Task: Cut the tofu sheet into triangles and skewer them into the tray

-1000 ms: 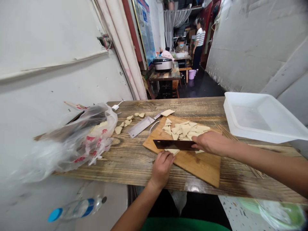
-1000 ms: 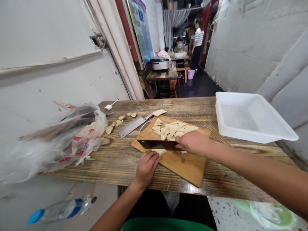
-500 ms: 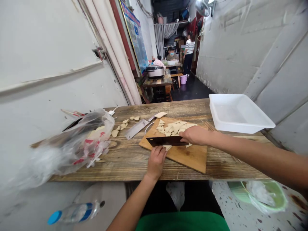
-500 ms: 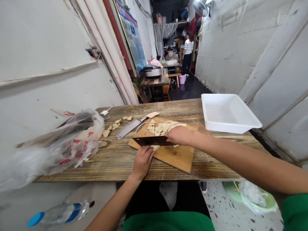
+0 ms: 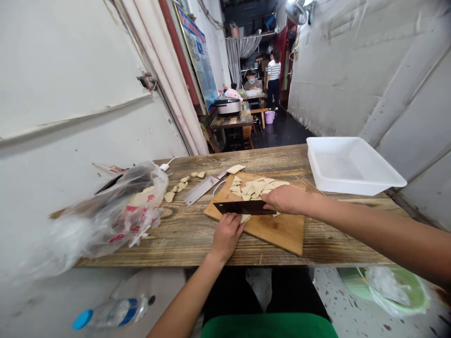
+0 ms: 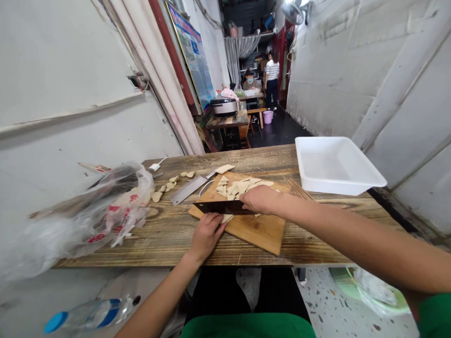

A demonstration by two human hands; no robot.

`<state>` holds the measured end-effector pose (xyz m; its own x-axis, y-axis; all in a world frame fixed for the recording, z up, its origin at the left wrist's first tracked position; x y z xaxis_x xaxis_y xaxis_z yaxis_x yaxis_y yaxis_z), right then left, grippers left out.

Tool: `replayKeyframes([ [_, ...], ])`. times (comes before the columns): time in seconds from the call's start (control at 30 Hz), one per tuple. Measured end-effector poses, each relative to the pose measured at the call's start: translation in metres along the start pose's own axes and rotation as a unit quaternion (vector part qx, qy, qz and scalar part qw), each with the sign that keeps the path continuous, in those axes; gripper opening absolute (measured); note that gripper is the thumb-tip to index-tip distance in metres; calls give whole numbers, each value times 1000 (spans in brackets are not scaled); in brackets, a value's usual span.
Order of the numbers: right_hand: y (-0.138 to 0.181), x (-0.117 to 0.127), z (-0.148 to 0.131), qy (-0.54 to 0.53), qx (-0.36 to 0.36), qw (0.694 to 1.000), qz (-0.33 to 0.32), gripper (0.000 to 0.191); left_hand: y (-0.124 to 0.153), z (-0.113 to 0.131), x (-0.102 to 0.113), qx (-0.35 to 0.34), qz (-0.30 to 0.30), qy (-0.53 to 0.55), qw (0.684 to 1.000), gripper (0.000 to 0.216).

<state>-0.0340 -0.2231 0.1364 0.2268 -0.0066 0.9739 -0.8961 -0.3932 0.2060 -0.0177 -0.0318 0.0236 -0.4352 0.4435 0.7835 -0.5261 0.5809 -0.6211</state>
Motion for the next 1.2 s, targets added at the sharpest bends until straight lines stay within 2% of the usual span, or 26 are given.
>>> replayKeyframes([
  [0.2, 0, -7, -3, -15, -11, 1000, 9, 30, -3, -5, 4, -9, -33, 3, 999, 17],
  [0.57, 9, -29, 3, -36, -12, 998, 51, 27, 2, -6, 4, 14, -2, 44, 999, 17],
  [0.63, 17, -31, 4, -44, -25, 995, 85, 30, 3, -5, 4, 13, 3, 42, 999, 17],
  [0.7, 29, -31, 7, -69, -69, 983, 157, 34, 5, -4, 5, 10, 6, 38, 999, 18],
  [0.83, 67, -44, 10, -154, -158, 930, 295, 36, 6, -6, 5, 9, -5, 26, 1000, 23],
  [0.93, 93, -67, 8, -234, -190, 891, 340, 39, -6, -10, 3, 13, -61, -2, 998, 39],
  [1.0, 105, -83, 8, -288, -211, 862, 360, 38, -21, -10, 0, 3, -135, -26, 991, 44],
  [1.13, 117, -109, 9, -366, -246, 811, 384, 35, -52, -3, -7, -5, -299, -78, 951, 37],
  [1.2, 119, -120, 10, -407, -260, 787, 385, 34, -62, -2, -8, 10, -341, -106, 934, 40],
])
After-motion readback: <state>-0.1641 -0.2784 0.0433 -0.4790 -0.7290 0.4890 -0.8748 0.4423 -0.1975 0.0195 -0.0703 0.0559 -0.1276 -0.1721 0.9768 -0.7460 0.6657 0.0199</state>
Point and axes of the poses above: each hand's wrist, its own y-axis away from the middle knuckle, its own x-axis out of the back of the hand, z = x × y, the point moved 3 cm from there along -y, towards the middle knuckle, and after that the axes turned 14 degrees about -y, right-handed, at the moved point
